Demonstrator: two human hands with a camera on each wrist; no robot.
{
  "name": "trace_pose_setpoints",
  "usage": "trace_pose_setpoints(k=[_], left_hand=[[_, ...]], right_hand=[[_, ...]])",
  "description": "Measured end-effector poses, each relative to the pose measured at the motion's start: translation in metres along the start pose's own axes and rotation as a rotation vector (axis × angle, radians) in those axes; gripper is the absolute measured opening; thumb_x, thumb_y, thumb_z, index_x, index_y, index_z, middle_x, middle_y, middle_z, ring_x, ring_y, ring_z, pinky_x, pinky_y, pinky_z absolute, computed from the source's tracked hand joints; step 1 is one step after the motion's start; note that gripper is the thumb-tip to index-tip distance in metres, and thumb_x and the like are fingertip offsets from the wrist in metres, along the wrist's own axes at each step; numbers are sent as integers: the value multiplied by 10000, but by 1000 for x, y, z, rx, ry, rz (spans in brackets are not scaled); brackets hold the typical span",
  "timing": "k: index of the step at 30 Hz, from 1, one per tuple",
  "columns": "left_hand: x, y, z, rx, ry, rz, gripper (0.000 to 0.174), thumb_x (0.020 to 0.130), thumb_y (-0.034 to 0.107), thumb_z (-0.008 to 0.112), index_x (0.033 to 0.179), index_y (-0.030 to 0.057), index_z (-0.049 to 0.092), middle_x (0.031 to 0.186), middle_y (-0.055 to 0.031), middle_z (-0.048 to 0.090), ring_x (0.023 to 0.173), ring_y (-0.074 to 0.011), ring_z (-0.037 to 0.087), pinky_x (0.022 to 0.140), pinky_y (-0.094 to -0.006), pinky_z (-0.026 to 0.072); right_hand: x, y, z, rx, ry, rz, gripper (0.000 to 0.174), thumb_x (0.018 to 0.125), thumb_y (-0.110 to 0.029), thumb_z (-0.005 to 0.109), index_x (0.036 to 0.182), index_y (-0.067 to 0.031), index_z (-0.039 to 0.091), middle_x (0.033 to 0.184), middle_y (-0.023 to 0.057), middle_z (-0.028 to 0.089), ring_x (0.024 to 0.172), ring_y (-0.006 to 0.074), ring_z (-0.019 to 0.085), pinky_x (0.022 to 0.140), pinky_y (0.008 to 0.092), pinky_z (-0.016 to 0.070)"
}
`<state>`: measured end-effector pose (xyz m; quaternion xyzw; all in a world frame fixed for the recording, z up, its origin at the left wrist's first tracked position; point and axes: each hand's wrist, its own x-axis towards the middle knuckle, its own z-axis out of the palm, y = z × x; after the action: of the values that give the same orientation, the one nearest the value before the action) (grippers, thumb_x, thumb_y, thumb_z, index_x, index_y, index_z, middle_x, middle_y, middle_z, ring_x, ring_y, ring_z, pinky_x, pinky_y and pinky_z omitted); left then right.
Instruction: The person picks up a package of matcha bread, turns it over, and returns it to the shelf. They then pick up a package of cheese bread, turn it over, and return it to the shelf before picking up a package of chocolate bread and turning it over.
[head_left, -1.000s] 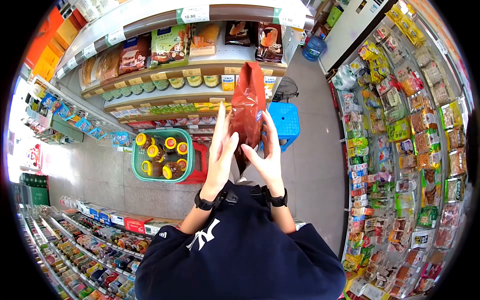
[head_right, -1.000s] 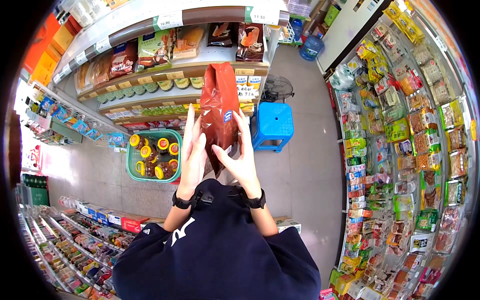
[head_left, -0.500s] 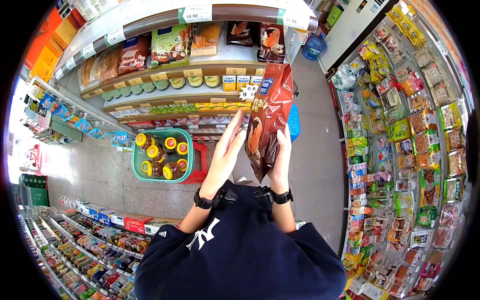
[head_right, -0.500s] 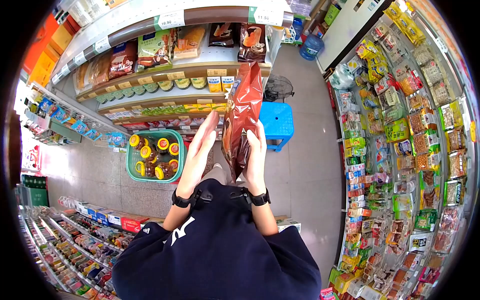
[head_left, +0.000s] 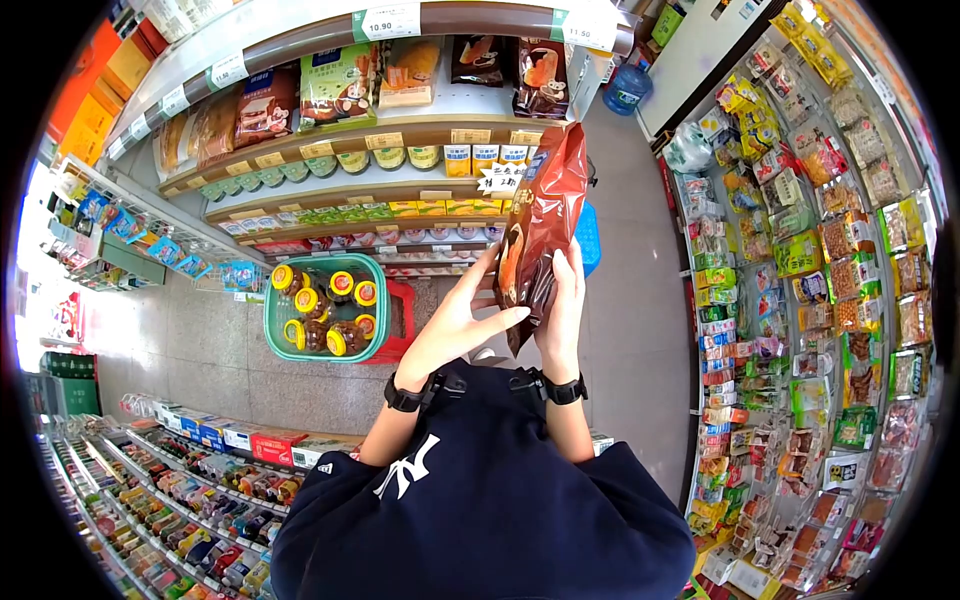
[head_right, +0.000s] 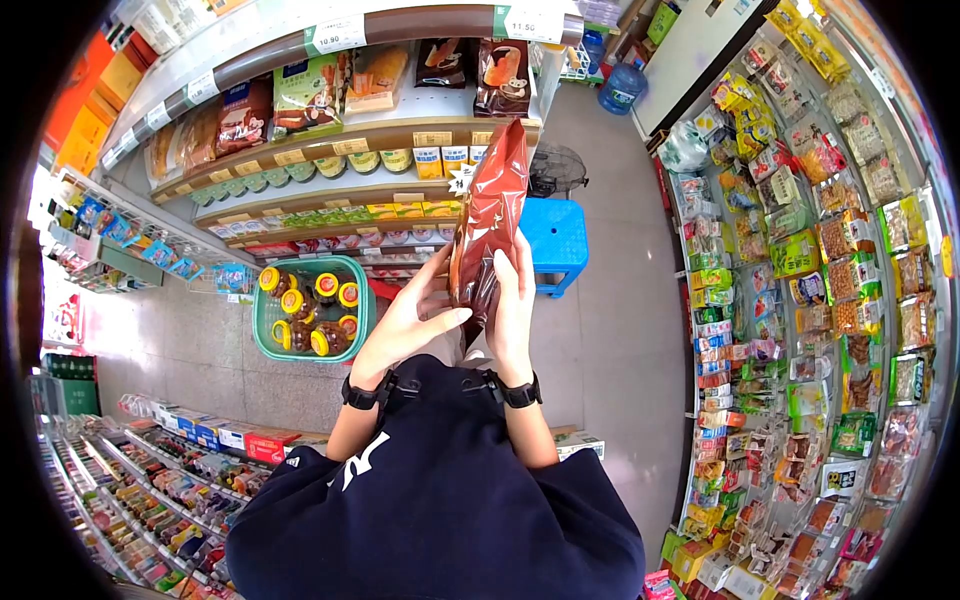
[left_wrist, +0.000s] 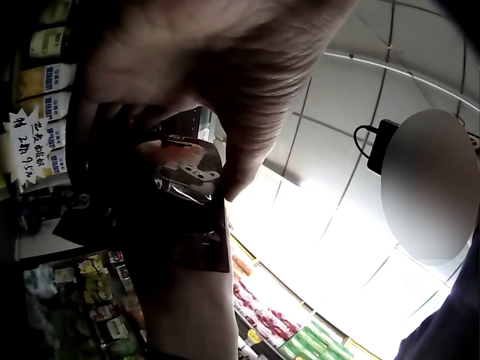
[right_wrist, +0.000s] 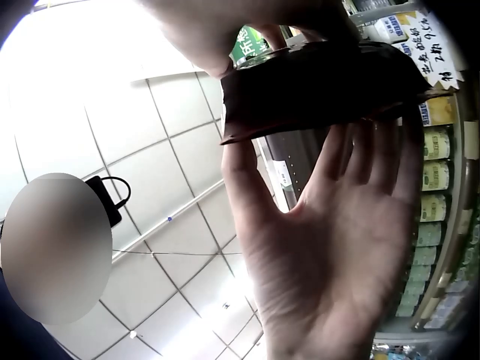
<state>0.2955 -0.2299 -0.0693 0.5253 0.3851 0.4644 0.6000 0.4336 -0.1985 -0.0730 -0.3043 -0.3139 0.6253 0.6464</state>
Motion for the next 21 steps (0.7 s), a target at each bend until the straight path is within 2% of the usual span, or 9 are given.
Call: trace_pose_setpoints(k=[1, 4, 11, 14, 16, 17, 18, 20, 21], left_hand=[[-1, -2, 0, -19, 10, 18, 782, 838, 69, 656, 1467, 18, 194, 1385, -122, 392, 1194, -203, 469, 984, -333, 418], [-1, -13, -2, -26, 49, 44, 801, 820, 126, 698, 1455, 11, 224, 1368, -134, 426, 1215, -218, 469, 964, -357, 448], [-2, -17, -1, -52, 62, 2, 776, 823, 101, 684, 1456, 33, 241, 1375, -133, 414, 1209, -210, 469, 959, -355, 452], [-2, -19, 4, -52, 140, 124, 788, 807, 84, 692, 1454, 40, 244, 1353, -130, 427, 1191, -206, 478, 954, -360, 456], [-2, -16, 4, 145, 288, 158, 801, 787, 65, 704, 1446, 33, 249, 1316, -126, 447, 1175, -207, 485, 955, -366, 457], [-1, -15, 5, 131, 325, 165, 808, 771, 44, 709, 1440, 34, 256, 1289, -130, 454, 1167, -217, 491, 959, -368, 457], [1, -13, 5, 98, 342, 187, 831, 758, 24, 712, 1444, 42, 243, 1283, -136, 454, 1168, -224, 490, 963, -370, 458], [0, -6, 8, 158, 379, 214, 827, 769, 7, 694, 1451, 51, 230, 1328, -137, 396, 1219, -219, 447, 997, -359, 431], [0, -4, 10, 158, 379, 214, 827, 769, 7, 694, 1451, 51, 230, 1328, -137, 396, 1219, -219, 447, 997, -359, 431]], right_hand=[[-1, 0, 0, 13, 15, 28, 459, 950, -122, 467, 1382, -14, 356, 1340, 104, 465, 1190, 172, 478, 1014, 313, 376], [-1, 1, -1, -13, 2, 9, 442, 954, -129, 469, 1369, -8, 374, 1326, 94, 478, 1171, 160, 488, 999, 303, 388], [-4, -2, -7, -37, 3, -11, 435, 967, -154, 470, 1366, -2, 388, 1305, 82, 496, 1157, 139, 487, 991, 296, 386], [-4, 3, -16, -97, -35, 68, 474, 979, -192, 465, 1397, -1, 350, 1348, 89, 459, 1208, 149, 445, 1025, 290, 346], [-5, 6, -13, -301, 32, 23, 506, 992, -230, 448, 1424, -6, 309, 1402, 97, 403, 1269, 159, 383, 1062, 286, 292], [-6, 1, -11, -261, -76, 30, 540, 993, -211, 440, 1457, -23, 235, 1468, 109, 301, 1339, 187, 285, 1104, 310, 220], [-7, 0, -7, -260, -78, 28, 540, 993, -211, 440, 1457, -23, 235, 1468, 109, 301, 1339, 187, 285, 1104, 310, 220], [-12, 0, -2, -447, -132, -98, 592, 987, -161, 440, 1483, -47, 138, 1508, 122, 203, 1369, 216, 221, 1121, 340, 183], [-13, -6, 5, -454, -175, -108, 688, 956, -100, 483, 1494, -69, 56, 1522, 130, 136, 1386, 238, 174, 1131, 359, 149]])
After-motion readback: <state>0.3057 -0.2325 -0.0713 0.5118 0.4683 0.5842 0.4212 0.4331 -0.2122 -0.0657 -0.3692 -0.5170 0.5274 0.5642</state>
